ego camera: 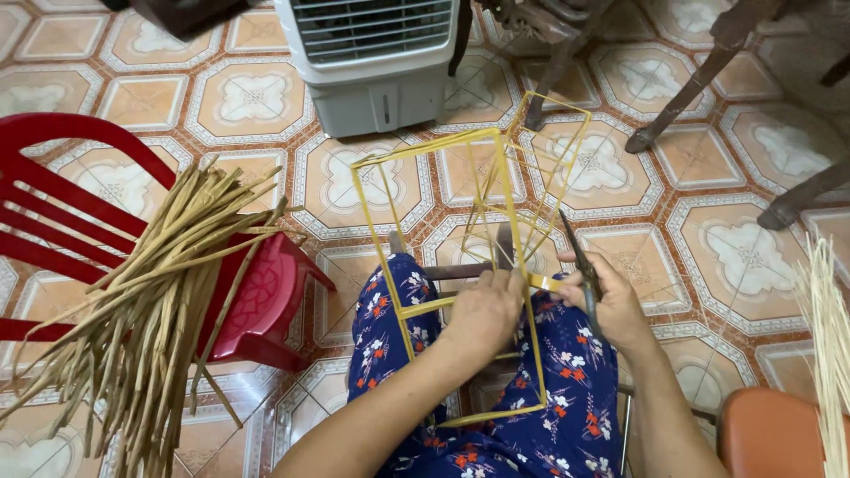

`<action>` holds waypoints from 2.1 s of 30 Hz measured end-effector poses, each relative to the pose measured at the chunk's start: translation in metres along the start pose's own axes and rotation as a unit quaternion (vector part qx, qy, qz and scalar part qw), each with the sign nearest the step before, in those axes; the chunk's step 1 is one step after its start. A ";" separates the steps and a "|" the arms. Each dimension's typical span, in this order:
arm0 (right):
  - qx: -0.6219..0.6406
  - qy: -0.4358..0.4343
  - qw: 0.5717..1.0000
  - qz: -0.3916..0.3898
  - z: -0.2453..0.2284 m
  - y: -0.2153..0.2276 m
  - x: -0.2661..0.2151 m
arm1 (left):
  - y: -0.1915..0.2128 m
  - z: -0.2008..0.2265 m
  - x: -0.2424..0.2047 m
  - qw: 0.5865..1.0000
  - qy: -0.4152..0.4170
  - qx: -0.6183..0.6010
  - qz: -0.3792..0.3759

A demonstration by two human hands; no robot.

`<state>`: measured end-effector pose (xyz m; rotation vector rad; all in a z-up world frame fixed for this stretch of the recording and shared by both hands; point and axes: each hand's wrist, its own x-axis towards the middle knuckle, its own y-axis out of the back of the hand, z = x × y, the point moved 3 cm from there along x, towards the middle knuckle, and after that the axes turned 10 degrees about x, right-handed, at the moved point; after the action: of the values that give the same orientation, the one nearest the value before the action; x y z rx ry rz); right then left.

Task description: The recorder is assembling a square bamboo or wooden frame structure using tape and scissors.

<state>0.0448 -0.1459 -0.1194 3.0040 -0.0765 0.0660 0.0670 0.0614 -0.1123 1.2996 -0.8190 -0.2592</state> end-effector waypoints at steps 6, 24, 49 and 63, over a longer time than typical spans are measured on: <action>0.024 -0.011 0.999 -0.037 0.026 0.018 0.003 | -0.022 -0.001 -0.006 0.996 0.008 -0.081 0.022; 0.165 -0.093 0.957 -0.218 -0.057 -0.044 0.023 | 0.064 -0.068 -0.029 0.893 -0.014 -0.397 0.210; 0.133 -0.083 0.976 -0.154 -0.094 -0.046 -0.038 | 0.006 -0.132 -0.074 0.738 0.128 -0.662 -0.039; -0.087 -0.036 0.985 0.142 -0.031 0.112 -0.091 | 0.011 -0.124 -0.072 0.739 0.253 -0.624 -0.001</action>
<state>-0.0528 -0.2484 -0.0777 2.7977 -0.4901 -0.0209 0.0962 0.2000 -0.1354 0.0387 -0.0394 -0.3409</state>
